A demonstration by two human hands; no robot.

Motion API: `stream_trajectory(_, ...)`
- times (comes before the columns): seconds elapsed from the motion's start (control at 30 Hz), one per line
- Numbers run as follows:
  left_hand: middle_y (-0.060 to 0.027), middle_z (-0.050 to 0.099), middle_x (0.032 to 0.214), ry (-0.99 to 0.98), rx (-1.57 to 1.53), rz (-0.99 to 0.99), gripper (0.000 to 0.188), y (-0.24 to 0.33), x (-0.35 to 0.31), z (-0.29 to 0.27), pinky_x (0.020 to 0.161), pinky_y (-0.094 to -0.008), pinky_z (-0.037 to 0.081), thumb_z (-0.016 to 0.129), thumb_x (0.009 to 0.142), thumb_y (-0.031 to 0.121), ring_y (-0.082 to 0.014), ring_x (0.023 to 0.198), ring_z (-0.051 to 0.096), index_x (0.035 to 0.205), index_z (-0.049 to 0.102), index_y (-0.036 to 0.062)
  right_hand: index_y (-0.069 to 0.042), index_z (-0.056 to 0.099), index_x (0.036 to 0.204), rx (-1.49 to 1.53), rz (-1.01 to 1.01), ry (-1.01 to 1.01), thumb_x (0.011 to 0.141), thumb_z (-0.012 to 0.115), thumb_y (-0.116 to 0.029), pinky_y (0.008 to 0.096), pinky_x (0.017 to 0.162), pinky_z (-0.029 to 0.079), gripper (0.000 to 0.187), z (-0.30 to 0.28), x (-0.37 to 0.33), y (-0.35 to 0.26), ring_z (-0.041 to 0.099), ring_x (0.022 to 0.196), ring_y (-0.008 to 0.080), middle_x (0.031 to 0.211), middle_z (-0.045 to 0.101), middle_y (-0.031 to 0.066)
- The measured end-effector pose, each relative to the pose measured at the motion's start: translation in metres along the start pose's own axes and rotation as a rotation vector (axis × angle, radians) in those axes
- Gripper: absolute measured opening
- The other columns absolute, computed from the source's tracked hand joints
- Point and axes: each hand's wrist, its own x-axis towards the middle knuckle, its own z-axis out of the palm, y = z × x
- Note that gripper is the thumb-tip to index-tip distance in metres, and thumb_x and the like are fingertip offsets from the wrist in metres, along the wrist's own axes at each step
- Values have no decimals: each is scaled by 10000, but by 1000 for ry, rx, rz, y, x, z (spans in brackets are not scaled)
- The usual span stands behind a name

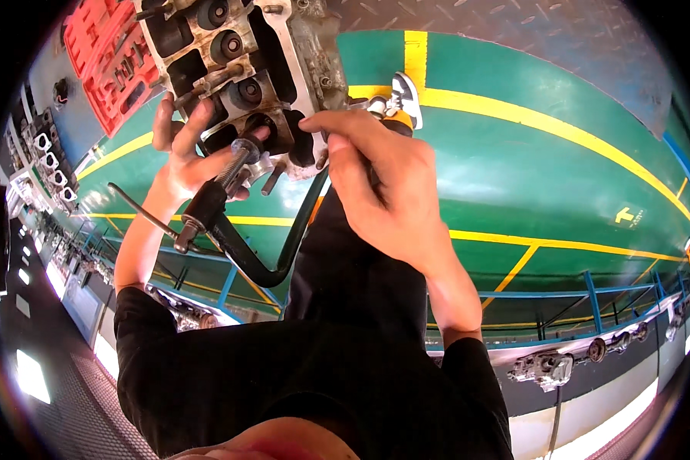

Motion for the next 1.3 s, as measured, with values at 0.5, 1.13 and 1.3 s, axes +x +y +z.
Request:
stream_trajectory(0.5,59,408,1631,-180,37,-47,401,6,15,-15,1241,-594,157,753,756,488,-419,1537,174,1114,777,311,7,722,1145,-27,38,-56,1026,514,-48,267,585,469,246,-2,-3,-4,587,610,111,804,664,76)
stream_trajectory(1.13,117,484,1576,-111,55,14,351,1,6,-6,1224,-572,200,621,800,549,-345,1513,272,863,733,223,-5,718,1094,-118,97,36,973,544,35,279,560,447,216,11,5,-21,553,564,160,758,642,113)
stream_trajectory(1.3,-4,670,1369,33,94,72,333,11,-11,-9,1207,-537,300,528,1011,471,-287,1440,413,995,717,196,11,722,1088,-164,132,7,946,579,18,293,580,451,202,6,2,-41,565,608,163,793,659,117)
